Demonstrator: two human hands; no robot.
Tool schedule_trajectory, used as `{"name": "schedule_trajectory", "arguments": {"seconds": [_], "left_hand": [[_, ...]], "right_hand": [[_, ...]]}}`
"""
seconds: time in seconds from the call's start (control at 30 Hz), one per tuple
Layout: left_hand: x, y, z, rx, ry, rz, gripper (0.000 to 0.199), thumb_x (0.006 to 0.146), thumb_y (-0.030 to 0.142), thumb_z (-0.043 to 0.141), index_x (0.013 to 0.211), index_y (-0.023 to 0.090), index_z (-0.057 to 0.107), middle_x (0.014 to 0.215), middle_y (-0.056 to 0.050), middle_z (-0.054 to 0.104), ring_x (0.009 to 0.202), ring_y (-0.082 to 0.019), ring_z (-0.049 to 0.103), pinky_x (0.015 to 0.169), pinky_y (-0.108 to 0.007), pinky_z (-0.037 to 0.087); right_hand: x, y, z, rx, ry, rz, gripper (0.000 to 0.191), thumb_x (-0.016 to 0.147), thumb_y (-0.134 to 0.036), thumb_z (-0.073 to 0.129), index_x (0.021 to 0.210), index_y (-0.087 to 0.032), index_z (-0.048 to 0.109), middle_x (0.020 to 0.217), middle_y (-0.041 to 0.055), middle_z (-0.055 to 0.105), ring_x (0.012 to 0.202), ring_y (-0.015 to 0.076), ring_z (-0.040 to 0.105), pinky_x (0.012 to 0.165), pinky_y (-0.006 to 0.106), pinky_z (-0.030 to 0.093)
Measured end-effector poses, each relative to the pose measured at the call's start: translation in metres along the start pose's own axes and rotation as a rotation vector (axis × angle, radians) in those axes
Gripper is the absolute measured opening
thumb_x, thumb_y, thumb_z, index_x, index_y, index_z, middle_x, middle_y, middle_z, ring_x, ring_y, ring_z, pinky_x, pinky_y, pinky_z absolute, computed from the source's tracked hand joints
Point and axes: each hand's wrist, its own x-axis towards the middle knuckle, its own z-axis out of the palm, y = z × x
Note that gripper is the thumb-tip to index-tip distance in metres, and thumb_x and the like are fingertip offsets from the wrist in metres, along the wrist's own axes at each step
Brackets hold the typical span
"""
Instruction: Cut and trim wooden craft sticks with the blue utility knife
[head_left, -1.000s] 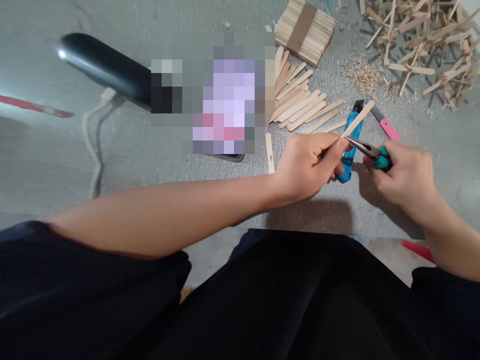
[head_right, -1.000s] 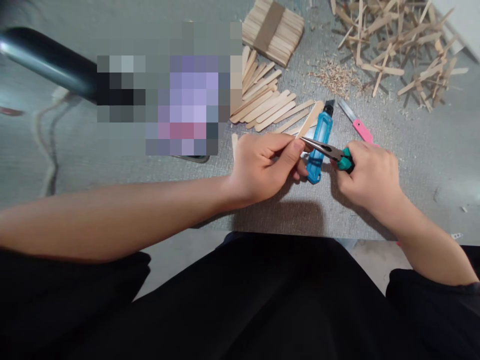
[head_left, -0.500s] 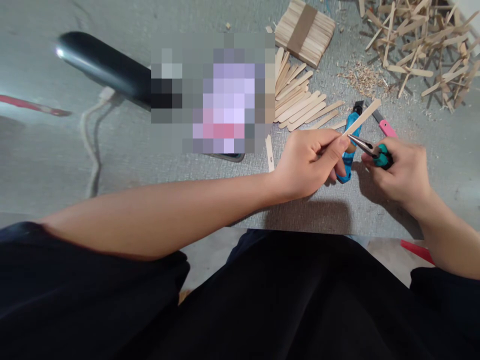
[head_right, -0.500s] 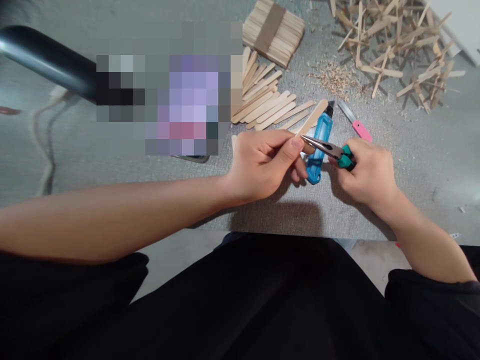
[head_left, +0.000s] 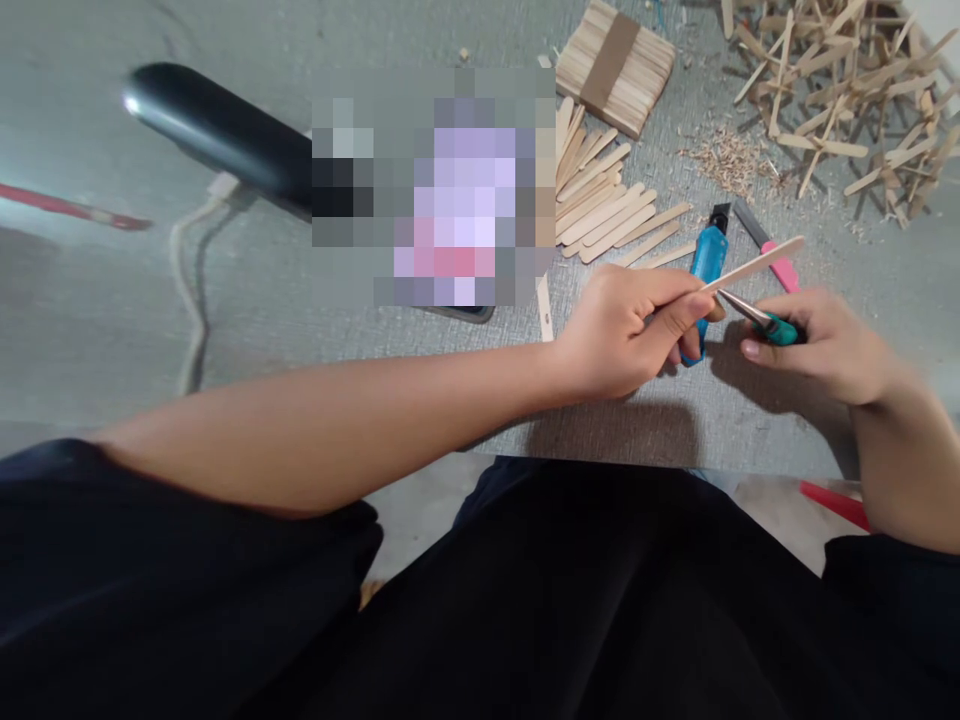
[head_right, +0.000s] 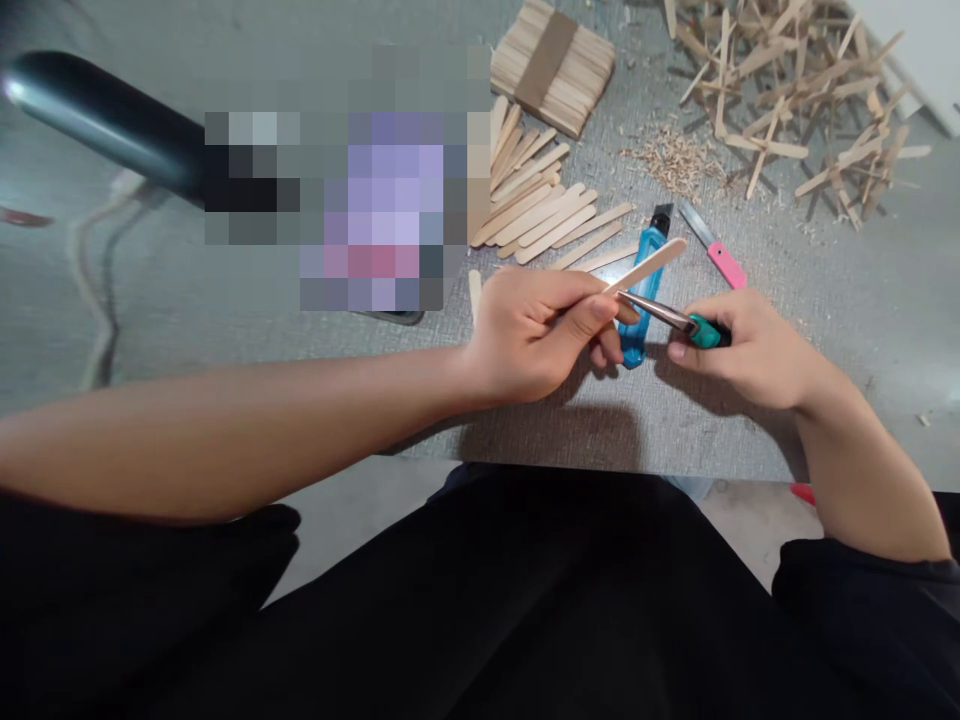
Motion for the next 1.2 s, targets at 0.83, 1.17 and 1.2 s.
{"name": "schedule_trajectory", "arguments": {"seconds": [0.83, 1.17, 1.2], "left_hand": [[0.0, -0.008, 0.001, -0.273, -0.083, -0.055, 0.064, 0.105, 0.083, 0.064, 0.095, 0.02, 0.075, 0.063, -0.002, 0.075, 0.048, -0.013, 0.069, 0.044, -0.022, 0.057], [0.008, -0.018, 0.001, -0.335, 0.023, -0.074, 0.065, 0.103, 0.082, 0.068, 0.092, 0.018, 0.072, 0.059, -0.001, 0.073, 0.04, -0.012, 0.065, 0.036, -0.019, 0.05], [0.009, -0.02, 0.001, -0.346, 0.029, -0.082, 0.066, 0.102, 0.083, 0.069, 0.093, 0.018, 0.072, 0.06, -0.001, 0.073, 0.04, -0.012, 0.065, 0.036, -0.019, 0.05]], "right_hand": [[0.004, 0.008, 0.003, 0.379, -0.322, 0.06, 0.062, 0.089, -0.076, 0.088, 0.076, -0.023, 0.058, 0.068, -0.0045, 0.042, 0.062, 0.0128, 0.037, 0.056, 0.031, 0.029], [-0.007, 0.015, -0.013, 0.346, -0.173, -0.221, 0.041, 0.098, -0.054, 0.085, 0.078, -0.024, 0.066, 0.066, -0.0034, 0.052, 0.061, 0.0141, 0.044, 0.058, 0.035, 0.032], [-0.007, 0.017, -0.014, 0.291, -0.077, -0.238, 0.038, 0.098, -0.051, 0.085, 0.078, -0.024, 0.067, 0.067, -0.0032, 0.052, 0.062, 0.0147, 0.045, 0.06, 0.036, 0.033]]}}
